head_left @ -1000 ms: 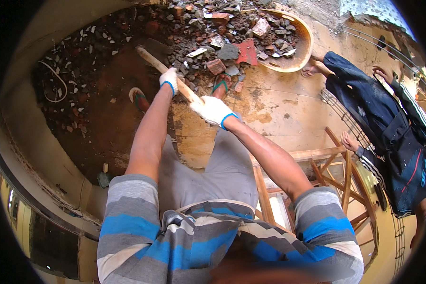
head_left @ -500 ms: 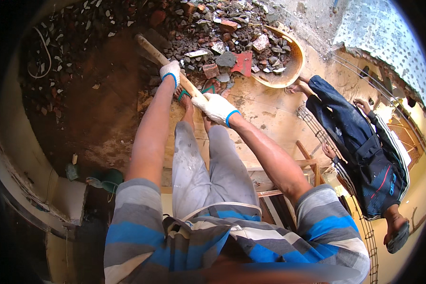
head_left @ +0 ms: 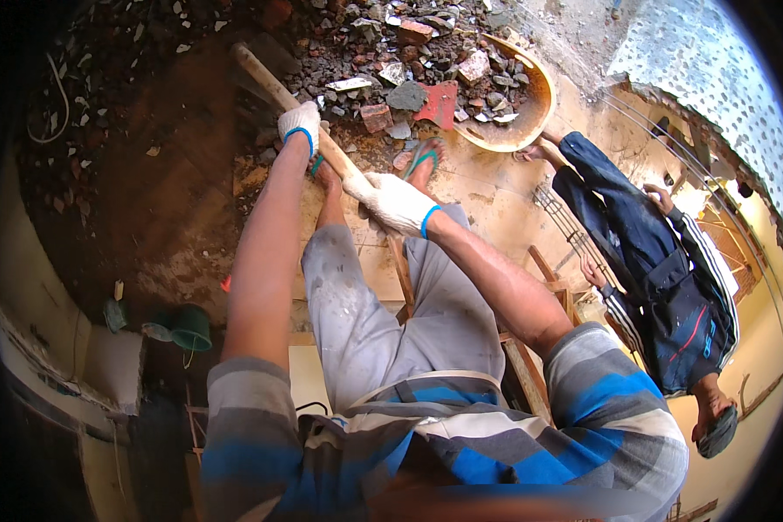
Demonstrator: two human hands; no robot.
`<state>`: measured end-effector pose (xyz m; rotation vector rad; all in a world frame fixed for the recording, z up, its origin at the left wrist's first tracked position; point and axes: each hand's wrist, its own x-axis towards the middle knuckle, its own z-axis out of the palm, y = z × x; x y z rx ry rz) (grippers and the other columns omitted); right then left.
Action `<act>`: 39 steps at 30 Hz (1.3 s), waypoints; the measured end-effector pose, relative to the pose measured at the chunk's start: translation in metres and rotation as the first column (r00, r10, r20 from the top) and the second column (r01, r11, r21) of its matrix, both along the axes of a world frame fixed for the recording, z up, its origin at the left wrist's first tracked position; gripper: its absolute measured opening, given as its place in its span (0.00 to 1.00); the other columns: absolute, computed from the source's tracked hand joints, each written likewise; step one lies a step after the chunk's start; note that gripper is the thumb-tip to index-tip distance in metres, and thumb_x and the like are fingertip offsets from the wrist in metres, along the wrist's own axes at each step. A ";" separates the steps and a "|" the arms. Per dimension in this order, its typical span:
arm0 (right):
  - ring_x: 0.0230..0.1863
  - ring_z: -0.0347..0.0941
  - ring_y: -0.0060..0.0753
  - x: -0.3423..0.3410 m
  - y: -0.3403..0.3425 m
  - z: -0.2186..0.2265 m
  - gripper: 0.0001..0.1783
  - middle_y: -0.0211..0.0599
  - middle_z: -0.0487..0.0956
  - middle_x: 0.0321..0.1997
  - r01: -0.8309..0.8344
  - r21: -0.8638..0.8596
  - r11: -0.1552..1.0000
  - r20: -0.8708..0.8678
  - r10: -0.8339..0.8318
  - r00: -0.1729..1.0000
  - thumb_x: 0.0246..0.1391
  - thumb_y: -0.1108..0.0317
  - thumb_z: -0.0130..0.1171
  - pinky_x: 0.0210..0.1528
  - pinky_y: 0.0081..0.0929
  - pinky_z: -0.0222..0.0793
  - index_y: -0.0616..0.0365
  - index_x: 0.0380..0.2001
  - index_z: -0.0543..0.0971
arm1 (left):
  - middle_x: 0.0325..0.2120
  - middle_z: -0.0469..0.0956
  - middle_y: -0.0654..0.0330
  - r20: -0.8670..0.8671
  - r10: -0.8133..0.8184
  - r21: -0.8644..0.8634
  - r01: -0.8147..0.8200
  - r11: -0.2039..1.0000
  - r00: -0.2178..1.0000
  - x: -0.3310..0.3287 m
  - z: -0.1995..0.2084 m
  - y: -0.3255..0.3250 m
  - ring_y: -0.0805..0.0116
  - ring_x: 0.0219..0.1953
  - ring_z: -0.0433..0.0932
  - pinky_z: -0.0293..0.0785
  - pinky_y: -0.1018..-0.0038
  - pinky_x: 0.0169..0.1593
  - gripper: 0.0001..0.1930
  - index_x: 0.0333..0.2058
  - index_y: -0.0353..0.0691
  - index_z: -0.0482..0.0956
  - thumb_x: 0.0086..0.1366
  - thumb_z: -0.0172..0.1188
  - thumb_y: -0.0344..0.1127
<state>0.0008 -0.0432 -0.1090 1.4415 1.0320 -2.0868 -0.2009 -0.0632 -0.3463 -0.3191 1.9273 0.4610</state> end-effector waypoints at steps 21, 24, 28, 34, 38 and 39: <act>0.40 0.86 0.41 0.300 0.073 -0.350 0.22 0.46 0.88 0.36 -0.002 0.579 0.816 0.359 -0.252 0.899 0.70 0.49 0.62 0.48 0.40 0.79 0.60 0.44 0.87 | 0.22 0.77 0.57 -0.216 -0.481 0.055 0.502 0.863 0.850 0.096 -0.015 0.095 0.63 0.20 0.78 0.77 0.64 0.26 0.08 0.32 0.34 0.82 0.64 0.65 0.34; 0.43 0.87 0.45 0.302 0.134 -0.282 0.22 0.49 0.88 0.37 -0.104 0.774 0.625 0.332 -0.260 0.907 0.69 0.49 0.62 0.50 0.43 0.78 0.59 0.44 0.87 | 0.21 0.76 0.58 -0.107 -0.450 0.035 0.455 0.890 0.887 0.088 -0.012 0.109 0.63 0.21 0.77 0.77 0.65 0.27 0.06 0.30 0.36 0.79 0.64 0.63 0.32; 0.32 0.85 0.32 0.324 0.202 -0.207 0.20 0.42 0.87 0.35 0.268 0.882 0.389 -0.029 -0.522 0.853 0.73 0.54 0.61 0.34 0.34 0.79 0.65 0.45 0.85 | 0.22 0.75 0.60 -0.025 -0.449 0.028 0.449 0.893 0.893 0.069 0.024 0.113 0.64 0.20 0.77 0.78 0.65 0.27 0.08 0.31 0.37 0.78 0.64 0.64 0.34; 0.34 0.81 0.26 0.321 0.207 -0.305 0.24 0.38 0.86 0.40 0.727 0.666 0.168 -0.295 -0.836 0.463 0.74 0.50 0.61 0.37 0.25 0.77 0.65 0.49 0.82 | 0.23 0.72 0.61 0.016 -0.472 -0.166 0.468 0.868 0.881 0.010 0.072 0.106 0.66 0.18 0.74 0.77 0.65 0.24 0.09 0.32 0.37 0.74 0.64 0.65 0.35; 0.30 0.78 0.27 0.318 0.151 -0.379 0.23 0.40 0.86 0.41 0.790 0.349 0.504 0.380 -0.847 0.372 0.74 0.49 0.58 0.29 0.30 0.75 0.61 0.49 0.83 | 0.23 0.72 0.61 0.069 -0.496 -0.095 0.500 0.861 0.866 -0.002 0.070 0.101 0.66 0.19 0.75 0.78 0.65 0.26 0.09 0.33 0.35 0.76 0.64 0.65 0.35; 0.29 0.76 0.25 0.318 0.143 -0.383 0.23 0.37 0.85 0.40 0.800 0.428 0.421 0.244 -0.906 0.346 0.75 0.49 0.58 0.30 0.28 0.75 0.61 0.50 0.83 | 0.23 0.73 0.60 0.063 -0.492 -0.089 0.496 0.864 0.868 -0.002 0.069 0.100 0.65 0.19 0.75 0.79 0.66 0.27 0.10 0.33 0.34 0.77 0.63 0.65 0.35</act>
